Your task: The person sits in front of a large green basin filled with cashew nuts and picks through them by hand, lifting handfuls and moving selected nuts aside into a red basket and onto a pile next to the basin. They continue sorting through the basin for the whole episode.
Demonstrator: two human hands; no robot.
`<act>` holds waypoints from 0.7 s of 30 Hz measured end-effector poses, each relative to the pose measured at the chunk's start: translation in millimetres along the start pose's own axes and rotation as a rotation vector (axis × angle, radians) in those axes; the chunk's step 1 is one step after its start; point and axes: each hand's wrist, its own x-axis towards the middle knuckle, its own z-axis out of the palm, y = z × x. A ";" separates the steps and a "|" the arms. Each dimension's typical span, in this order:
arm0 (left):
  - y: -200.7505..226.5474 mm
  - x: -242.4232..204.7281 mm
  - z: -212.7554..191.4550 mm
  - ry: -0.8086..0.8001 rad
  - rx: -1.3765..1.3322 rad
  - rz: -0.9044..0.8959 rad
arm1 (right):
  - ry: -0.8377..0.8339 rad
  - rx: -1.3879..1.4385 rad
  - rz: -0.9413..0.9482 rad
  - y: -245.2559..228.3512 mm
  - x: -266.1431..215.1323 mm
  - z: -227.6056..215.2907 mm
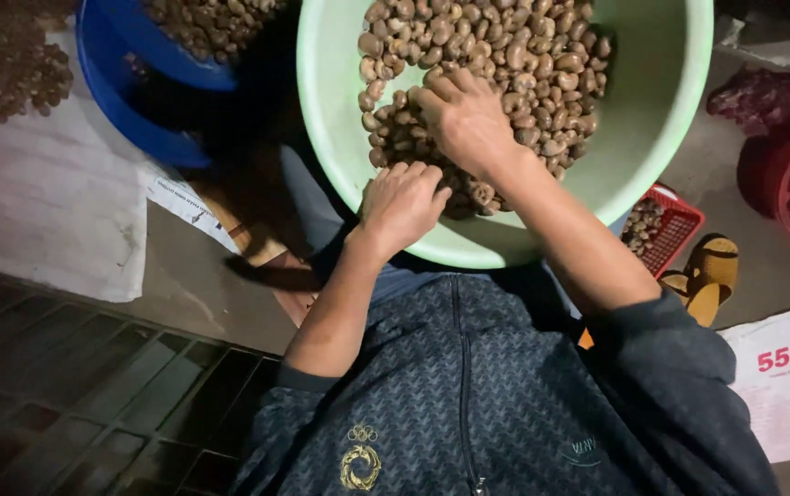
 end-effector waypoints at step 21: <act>0.0 12.0 -17.5 -0.219 -0.041 -0.057 | 0.125 0.174 0.162 4.4 44.4 37.0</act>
